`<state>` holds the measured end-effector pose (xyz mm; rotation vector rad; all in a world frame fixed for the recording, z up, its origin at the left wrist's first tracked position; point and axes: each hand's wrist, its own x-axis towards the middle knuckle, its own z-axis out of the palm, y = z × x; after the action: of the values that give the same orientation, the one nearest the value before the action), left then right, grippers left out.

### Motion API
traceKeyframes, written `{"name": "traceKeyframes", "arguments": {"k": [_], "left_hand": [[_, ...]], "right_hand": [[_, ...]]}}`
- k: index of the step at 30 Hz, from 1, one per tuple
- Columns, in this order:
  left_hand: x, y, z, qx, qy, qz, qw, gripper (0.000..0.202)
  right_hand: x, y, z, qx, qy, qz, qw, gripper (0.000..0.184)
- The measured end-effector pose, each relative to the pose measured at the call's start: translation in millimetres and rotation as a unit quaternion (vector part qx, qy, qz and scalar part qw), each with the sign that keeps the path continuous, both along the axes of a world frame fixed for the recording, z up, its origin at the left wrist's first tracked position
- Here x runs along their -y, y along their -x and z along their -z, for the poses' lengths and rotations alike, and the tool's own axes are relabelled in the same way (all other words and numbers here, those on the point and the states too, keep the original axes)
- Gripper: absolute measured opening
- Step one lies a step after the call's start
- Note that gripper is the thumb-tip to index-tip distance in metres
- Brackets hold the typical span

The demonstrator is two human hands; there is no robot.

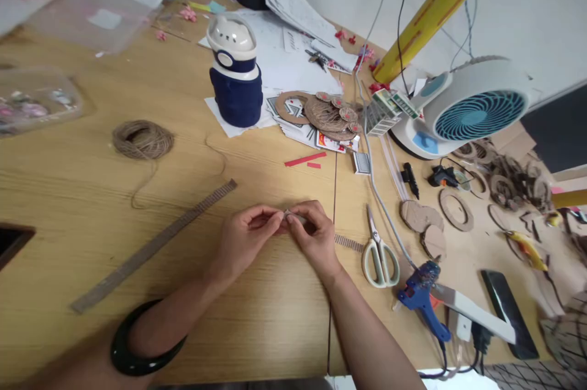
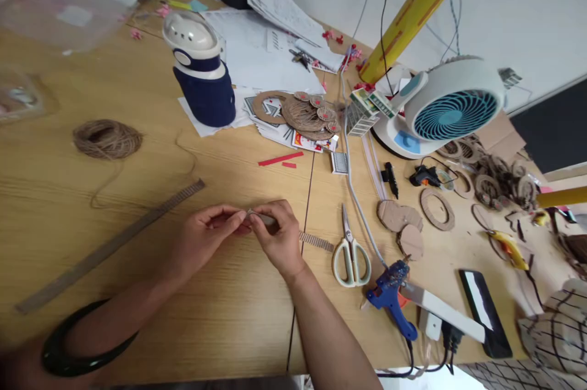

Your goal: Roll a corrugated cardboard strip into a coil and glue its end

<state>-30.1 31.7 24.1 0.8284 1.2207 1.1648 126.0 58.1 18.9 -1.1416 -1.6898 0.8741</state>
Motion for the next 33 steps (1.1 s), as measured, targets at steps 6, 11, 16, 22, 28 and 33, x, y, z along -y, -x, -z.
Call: {"name": "traceKeyframes", "arguments": {"k": [6,11,16,22,28,33], "left_hand": [[-0.1,3.5,-2.5,-0.025,0.01,0.021,0.999,0.026],[0.6,8.5,-1.4,-0.076,-0.002,0.004,0.997,0.035],[-0.1,9.2,1.2,-0.055,-0.005,0.017,0.998,0.04],[0.0,9.9,3.4,-0.074,0.011,0.035,0.997,0.027],[0.0,10.6,4.2,-0.115,0.01,0.037,0.993,0.022],[-1.6,9.3,0.7,-0.097,0.033,0.01,0.995,0.022]], "right_hand": [[-0.9,-4.0,-0.3,0.0,0.046,-0.001,0.999,0.008],[-0.4,-4.7,-2.8,-0.001,0.066,0.002,0.998,0.01],[-0.6,-3.5,-4.3,-0.005,0.055,-0.018,0.998,0.007],[-0.9,-3.6,-4.3,0.006,0.052,-0.021,0.998,0.008],[-1.1,-3.0,-3.6,0.025,0.045,-0.036,0.998,0.006],[0.0,-5.4,-4.5,0.006,0.01,-0.022,1.0,0.017]]}}
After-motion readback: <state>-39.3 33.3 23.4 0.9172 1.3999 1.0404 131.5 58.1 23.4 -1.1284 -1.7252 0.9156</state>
